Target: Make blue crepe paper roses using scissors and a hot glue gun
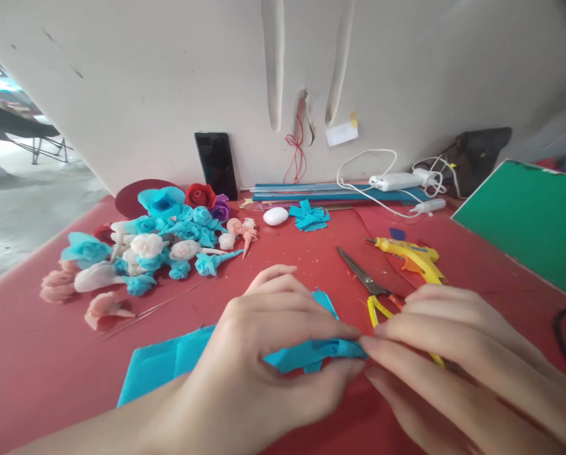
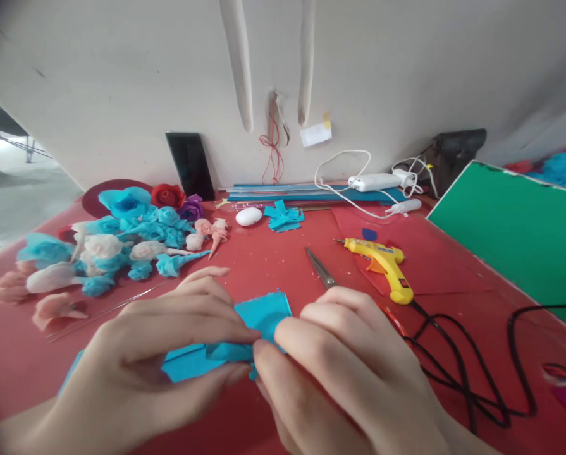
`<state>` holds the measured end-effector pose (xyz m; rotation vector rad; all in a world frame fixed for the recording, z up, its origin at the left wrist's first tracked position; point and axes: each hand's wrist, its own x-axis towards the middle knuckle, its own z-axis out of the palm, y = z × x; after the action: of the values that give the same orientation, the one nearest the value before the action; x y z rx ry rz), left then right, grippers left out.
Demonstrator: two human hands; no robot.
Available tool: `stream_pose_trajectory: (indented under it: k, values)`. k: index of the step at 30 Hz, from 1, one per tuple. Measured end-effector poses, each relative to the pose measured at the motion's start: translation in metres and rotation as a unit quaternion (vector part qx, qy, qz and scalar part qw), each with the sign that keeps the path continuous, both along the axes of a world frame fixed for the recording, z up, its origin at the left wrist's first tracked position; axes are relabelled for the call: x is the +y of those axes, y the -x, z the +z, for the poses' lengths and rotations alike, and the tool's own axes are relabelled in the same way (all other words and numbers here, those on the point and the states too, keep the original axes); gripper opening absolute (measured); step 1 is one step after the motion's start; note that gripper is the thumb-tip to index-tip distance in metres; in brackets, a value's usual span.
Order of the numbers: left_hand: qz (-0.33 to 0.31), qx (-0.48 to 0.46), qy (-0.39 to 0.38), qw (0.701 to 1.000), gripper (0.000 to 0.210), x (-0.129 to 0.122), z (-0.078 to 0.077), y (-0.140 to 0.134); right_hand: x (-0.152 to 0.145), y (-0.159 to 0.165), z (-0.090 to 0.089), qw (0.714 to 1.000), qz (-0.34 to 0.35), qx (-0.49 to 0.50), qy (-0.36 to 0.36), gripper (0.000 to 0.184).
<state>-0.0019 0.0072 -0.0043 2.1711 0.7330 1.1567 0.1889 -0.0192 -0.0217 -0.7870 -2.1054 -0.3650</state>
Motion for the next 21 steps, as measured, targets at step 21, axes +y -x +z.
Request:
stream_pose_trajectory:
  k: [21]
  values:
    - [-0.007, 0.024, 0.038, 0.999, 0.007, -0.001, -0.001, 0.0, -0.005, 0.0, 0.001, 0.996, -0.067, -0.016, -0.049, 0.009]
